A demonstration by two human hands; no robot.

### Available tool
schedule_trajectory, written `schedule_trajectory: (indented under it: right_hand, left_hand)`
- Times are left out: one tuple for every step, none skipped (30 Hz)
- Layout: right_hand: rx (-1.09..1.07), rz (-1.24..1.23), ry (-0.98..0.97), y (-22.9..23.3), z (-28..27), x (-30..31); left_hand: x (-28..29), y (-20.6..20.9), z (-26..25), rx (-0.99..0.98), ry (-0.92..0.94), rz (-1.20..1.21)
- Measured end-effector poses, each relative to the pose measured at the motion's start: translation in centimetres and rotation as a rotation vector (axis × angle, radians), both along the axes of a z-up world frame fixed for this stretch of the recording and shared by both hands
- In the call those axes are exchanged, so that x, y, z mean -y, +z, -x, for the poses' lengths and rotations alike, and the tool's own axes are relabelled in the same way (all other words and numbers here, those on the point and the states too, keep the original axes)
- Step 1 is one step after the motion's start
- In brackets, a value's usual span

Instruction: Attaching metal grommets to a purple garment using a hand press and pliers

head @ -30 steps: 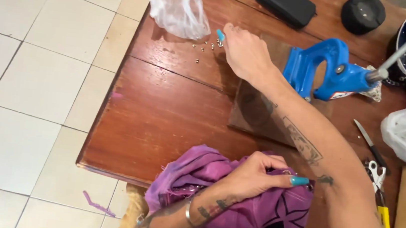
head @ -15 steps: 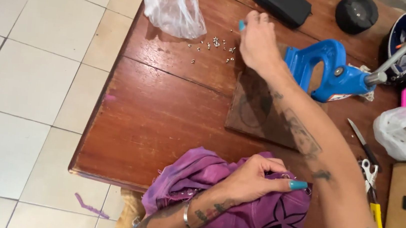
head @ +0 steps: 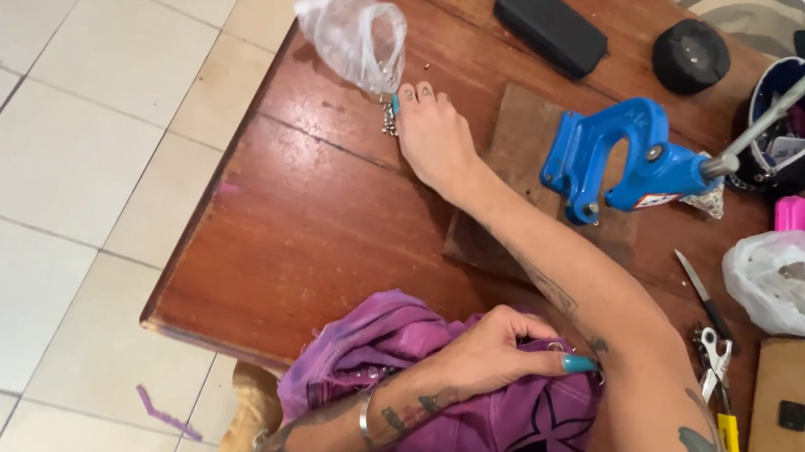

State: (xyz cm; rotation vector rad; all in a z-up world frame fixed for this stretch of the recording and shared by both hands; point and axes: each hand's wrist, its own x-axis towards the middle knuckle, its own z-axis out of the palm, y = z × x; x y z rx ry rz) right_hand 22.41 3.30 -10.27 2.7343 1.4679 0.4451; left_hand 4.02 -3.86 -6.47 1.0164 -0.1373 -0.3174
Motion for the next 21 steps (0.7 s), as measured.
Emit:
schedule_trajectory:
  right_hand:
    - [0.031, 0.018, -0.023, 0.1, 1.0, 0.0]
    - [0.061, 0.037, -0.046, 0.2, 1.9, -0.1]
    - [0.058, 0.041, -0.044, -0.3, 2.2, 0.3]
    - [0.02, 0.02, -0.001, -0.9, 2.4, 0.8]
    - [-0.016, -0.004, 0.047, -1.4, 2.6, 0.9]
    - [-0.018, -0.003, 0.053, -1.2, 2.5, 1.0]
    - [-0.132, -0.032, 0.041, -1.1, 2.6, 1.3]
    - [-0.245, -0.06, 0.028, -1.1, 2.6, 1.6]
    - [-0.251, -0.057, 0.03, 0.3, 2.1, 2.0]
    - [-0.286, -0.103, -0.024, 1.7, 1.5, 2.4]
    - [-0.321, -0.147, -0.084, 3.0, 0.9, 2.9]
    - [-0.327, -0.141, -0.088, 4.3, 1.0, 3.6]
    - [-0.239, -0.112, -0.052, 5.7, 0.9, 4.1]
    - [-0.151, -0.082, -0.016, 7.0, 0.8, 4.7]
    - [-0.153, -0.081, -0.019, 7.0, 0.8, 5.2]
    - [-0.107, -0.023, -0.003, 7.0, 0.9, 5.7]
    - [-0.064, 0.038, 0.014, 6.9, 1.1, 6.2]
    - [-0.07, 0.043, 0.014, 6.8, 1.8, 6.4]
    - [-0.107, 0.101, 0.037, 6.8, 2.5, 6.4]
    - [-0.143, 0.16, 0.061, 6.9, 3.1, 6.5]
    - [-0.141, 0.159, 0.063, 6.1, 3.2, 6.5]
  left_hand:
    - [-0.1, 0.2, 0.0, 0.014, -0.015, 0.08]
    - [-0.2, 0.3, 0.0, 0.029, -0.03, 0.16]
    - [-0.1, 0.9, 0.1, 0.026, -0.028, 0.165]
    - [-0.1, 1.5, 0.1, 0.028, 0.019, 0.095]
    - [-0.2, 2.0, 0.0, 0.032, 0.07, 0.021]
    - [-0.1, 1.8, -0.1, 0.03, 0.076, 0.022]
    - [0.0, 1.6, 0.0, 0.034, 0.076, 0.015]
    - [0.2, 1.3, 0.0, 0.037, 0.076, 0.009]
    - [0.3, 0.6, 0.0, 0.031, 0.078, 0.012]
    - [0.4, -0.2, 0.0, 0.057, 0.084, 0.02]
    - [0.6, -0.9, 0.0, 0.082, 0.084, 0.031]
    - [0.6, -0.8, 0.2, 0.075, 0.082, 0.037]
    - [0.4, -0.7, 0.2, 0.096, 0.092, 0.031]
    - [0.2, -0.7, 0.2, 0.117, 0.102, 0.024]
    - [-0.1, -0.4, 0.2, 0.114, 0.1, 0.026]
    - [-0.5, -0.2, 0.1, 0.125, 0.085, 0.024]
    - [-0.7, 0.1, 0.2, 0.132, 0.073, 0.025]
    - [-0.5, -0.1, 0.2, 0.126, 0.073, 0.03]
    - [-0.4, -0.4, 0.1, 0.132, 0.069, 0.027]
    - [-0.3, -0.5, 0.1, 0.138, 0.065, 0.024]
    - [-0.3, -0.5, 0.0, 0.141, 0.068, 0.023]
